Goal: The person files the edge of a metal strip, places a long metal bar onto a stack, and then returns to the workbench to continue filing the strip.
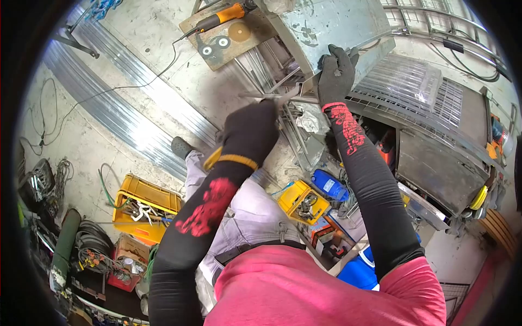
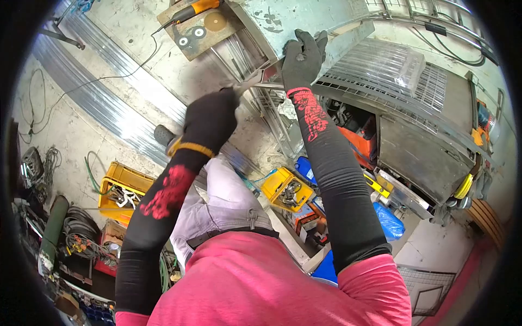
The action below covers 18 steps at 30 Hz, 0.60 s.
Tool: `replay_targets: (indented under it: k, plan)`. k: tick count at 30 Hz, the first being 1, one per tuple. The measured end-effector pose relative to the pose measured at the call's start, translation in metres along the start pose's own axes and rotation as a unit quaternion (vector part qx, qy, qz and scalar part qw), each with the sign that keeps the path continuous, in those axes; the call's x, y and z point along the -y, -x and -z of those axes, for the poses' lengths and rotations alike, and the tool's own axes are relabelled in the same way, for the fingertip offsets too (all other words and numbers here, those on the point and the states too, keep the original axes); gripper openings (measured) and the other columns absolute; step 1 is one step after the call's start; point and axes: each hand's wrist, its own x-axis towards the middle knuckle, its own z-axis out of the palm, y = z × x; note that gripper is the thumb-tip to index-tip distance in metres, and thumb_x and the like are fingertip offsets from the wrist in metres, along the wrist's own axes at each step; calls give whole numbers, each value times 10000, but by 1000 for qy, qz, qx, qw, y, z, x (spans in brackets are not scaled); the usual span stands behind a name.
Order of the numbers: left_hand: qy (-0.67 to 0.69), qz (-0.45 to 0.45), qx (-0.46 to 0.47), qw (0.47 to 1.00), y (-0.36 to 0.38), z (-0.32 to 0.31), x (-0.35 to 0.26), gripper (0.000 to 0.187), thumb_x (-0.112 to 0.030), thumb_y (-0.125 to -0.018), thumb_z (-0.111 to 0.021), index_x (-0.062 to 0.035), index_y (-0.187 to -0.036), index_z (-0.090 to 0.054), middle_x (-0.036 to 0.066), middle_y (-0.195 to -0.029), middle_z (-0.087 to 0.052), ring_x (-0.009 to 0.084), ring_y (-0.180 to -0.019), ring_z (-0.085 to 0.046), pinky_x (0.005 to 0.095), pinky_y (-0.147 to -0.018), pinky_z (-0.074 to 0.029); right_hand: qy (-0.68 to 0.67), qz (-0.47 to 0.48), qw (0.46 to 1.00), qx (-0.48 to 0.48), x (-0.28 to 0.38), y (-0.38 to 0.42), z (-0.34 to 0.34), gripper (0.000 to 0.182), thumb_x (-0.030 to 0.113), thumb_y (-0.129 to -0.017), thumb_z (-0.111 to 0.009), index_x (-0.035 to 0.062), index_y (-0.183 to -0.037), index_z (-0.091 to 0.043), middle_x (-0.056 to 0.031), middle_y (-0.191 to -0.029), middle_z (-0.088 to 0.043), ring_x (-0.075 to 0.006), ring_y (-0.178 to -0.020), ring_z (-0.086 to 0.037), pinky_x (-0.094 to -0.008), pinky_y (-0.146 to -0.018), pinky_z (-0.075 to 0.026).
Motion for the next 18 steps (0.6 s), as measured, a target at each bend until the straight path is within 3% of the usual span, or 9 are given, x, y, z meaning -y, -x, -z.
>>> replay_targets:
  k: [4, 6, 7, 8, 11, 13, 16, 18]
  plan:
    - [42, 22, -18, 999, 5, -5, 7, 124, -192, -955, -629, -132, -1010, -723, 155, -881, -754, 390, -849, -743, 522, -739, -565, 10, -5, 1000, 22, -7, 7, 3, 268, 80, -945, -597, -34, -1142, -740, -149, -1031, -743, -364, -1357, -513, -457, -1228, -314]
    - [27, 1, -49, 998, -28, -7, -3, 128, -188, -951, -626, -129, -1013, -721, 161, -874, -751, 399, -848, -739, 525, -737, -563, -16, -30, 999, 2, -3, 2, -3, 263, 85, -952, -605, -39, -1143, -736, -153, -1016, -738, -370, -1312, -523, -460, -1232, -314]
    - [19, -26, -54, 998, -40, -10, -8, 128, -188, -949, -627, -128, -1013, -721, 159, -873, -753, 398, -848, -740, 524, -740, -565, 16, 35, 999, -4, -8, 0, -2, 265, 105, -964, -607, -45, -1143, -733, -165, -1004, -729, -336, -1265, -559, -456, -1235, -313]
    - [12, -51, -59, 997, -45, -10, -10, 129, -188, -948, -627, -128, -1012, -721, 158, -871, -754, 397, -848, -741, 524, -743, -567, 16, 35, 999, -5, -6, -3, -2, 265, 105, -964, -607, -45, -1143, -733, -165, -1004, -729, -336, -1265, -559, -456, -1235, -313]
    - [24, -18, -38, 999, -17, -13, -4, 144, -179, -939, -617, -127, -1020, -725, 160, -889, -758, 390, -858, -749, 519, -749, -573, 22, 21, 999, -17, -5, 1, -2, 256, 98, -969, -607, -36, -1144, -736, -154, -991, -731, -341, -1276, -568, -455, -1260, -272]
    - [59, 28, -34, 997, 8, -17, 6, 151, -193, -929, -625, -138, -1023, -730, 155, -902, -757, 381, -855, -752, 519, -751, -575, 19, -30, 999, 10, -15, 1, -4, 326, 195, -923, -621, 47, -1177, -762, -233, -1303, -712, -462, -1511, -414, -509, -1241, -295]
    - [63, 39, -23, 997, 4, -13, 4, 139, -189, -928, -628, -148, -1017, -727, 145, -889, -756, 378, -848, -751, 515, -745, -575, -15, -33, 999, 6, -17, 3, -5, 342, 195, -914, -622, 48, -1188, -765, -296, -1409, -644, -448, -1526, -402, -502, -1241, -298]
    - [19, -1, -57, 998, -25, -21, 1, 129, -235, -972, -647, -137, -1018, -718, 130, -872, -757, 358, -861, -746, 492, -733, -571, 4, -30, 999, 16, -13, 5, 0, 346, 198, -912, -627, 47, -1191, -764, -315, -1430, -622, -448, -1528, -401, -507, -1240, -298]
